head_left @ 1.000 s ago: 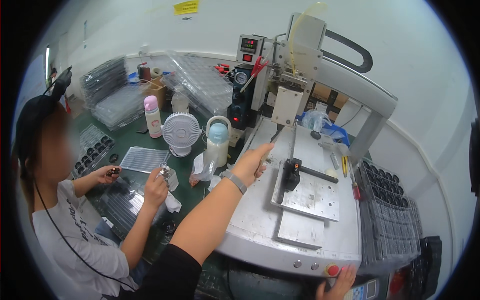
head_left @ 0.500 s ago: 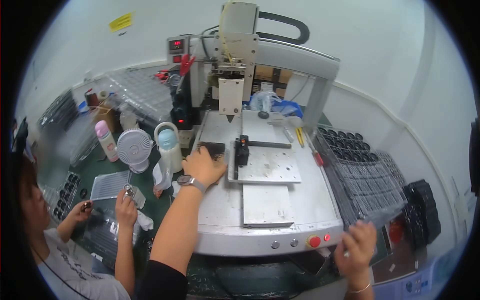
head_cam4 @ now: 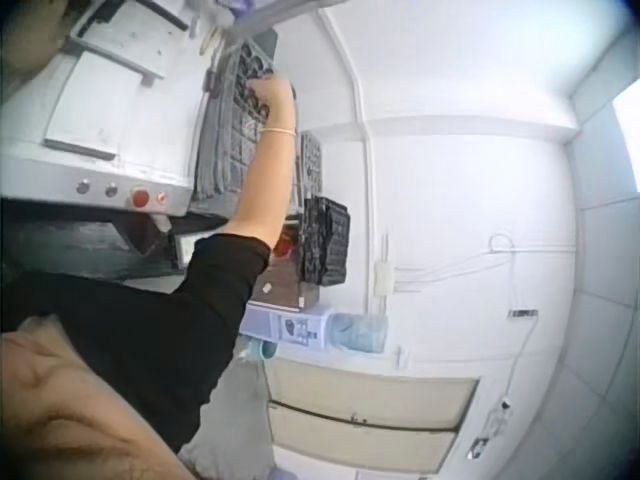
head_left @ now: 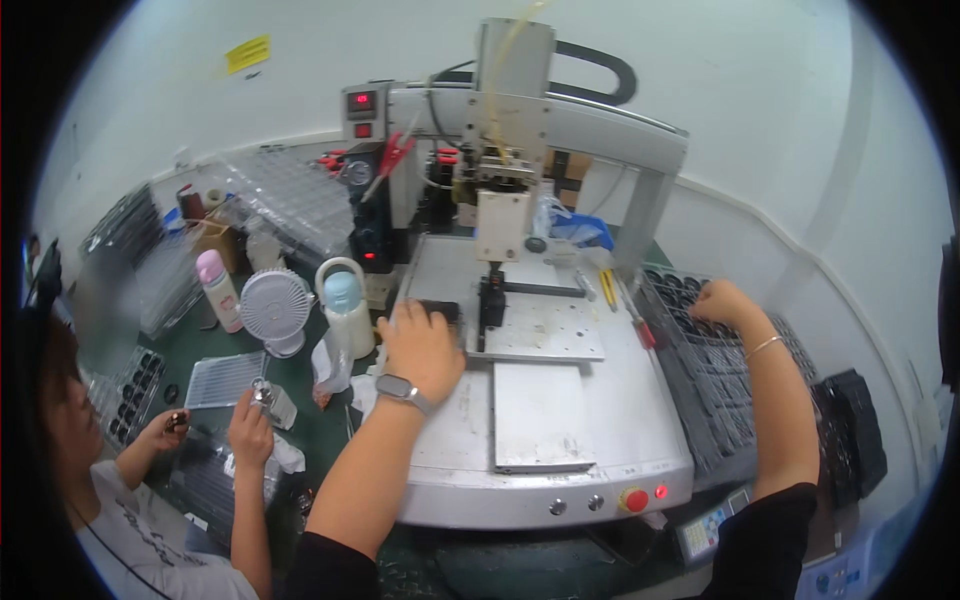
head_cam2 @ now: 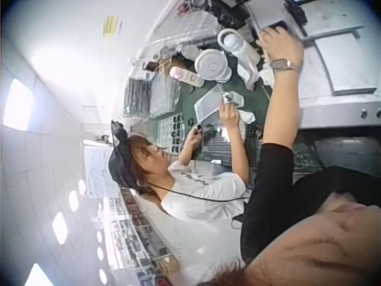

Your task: Assembling small electronic components using an assembly fixture and a manual press.

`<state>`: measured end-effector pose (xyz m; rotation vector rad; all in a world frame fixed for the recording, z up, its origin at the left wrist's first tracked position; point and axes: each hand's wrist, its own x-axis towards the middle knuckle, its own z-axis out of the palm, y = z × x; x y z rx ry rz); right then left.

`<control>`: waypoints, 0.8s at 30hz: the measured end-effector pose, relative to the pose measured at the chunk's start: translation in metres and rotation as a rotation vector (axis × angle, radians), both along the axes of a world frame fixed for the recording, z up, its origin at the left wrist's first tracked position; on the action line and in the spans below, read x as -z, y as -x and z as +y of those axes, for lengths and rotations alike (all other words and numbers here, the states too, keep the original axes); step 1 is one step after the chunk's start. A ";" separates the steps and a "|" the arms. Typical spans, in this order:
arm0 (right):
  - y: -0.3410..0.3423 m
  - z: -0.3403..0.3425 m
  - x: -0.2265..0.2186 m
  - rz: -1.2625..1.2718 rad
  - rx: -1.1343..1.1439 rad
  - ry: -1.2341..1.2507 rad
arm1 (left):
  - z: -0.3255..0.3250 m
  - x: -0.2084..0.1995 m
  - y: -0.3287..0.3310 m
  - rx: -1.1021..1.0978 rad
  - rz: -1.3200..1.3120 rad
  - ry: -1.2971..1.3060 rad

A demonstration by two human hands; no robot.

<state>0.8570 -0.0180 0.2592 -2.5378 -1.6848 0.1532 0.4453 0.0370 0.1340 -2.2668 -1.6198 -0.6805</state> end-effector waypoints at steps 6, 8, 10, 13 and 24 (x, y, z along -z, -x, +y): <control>-0.027 0.026 0.022 -0.073 -0.215 0.250 | -0.007 -0.009 -0.004 0.002 0.044 0.034; -0.001 0.020 0.015 -0.042 -0.110 0.241 | -0.008 -0.009 -0.002 0.019 0.057 0.017; -0.010 0.025 0.021 -0.066 -0.154 0.236 | -0.008 -0.008 -0.004 0.016 0.035 0.000; -0.018 0.028 0.026 -0.092 -0.182 0.231 | -0.007 -0.005 -0.006 0.032 0.018 -0.030; -0.070 0.025 0.019 0.035 -0.071 0.100 | -0.009 -0.005 -0.008 0.042 -0.026 -0.020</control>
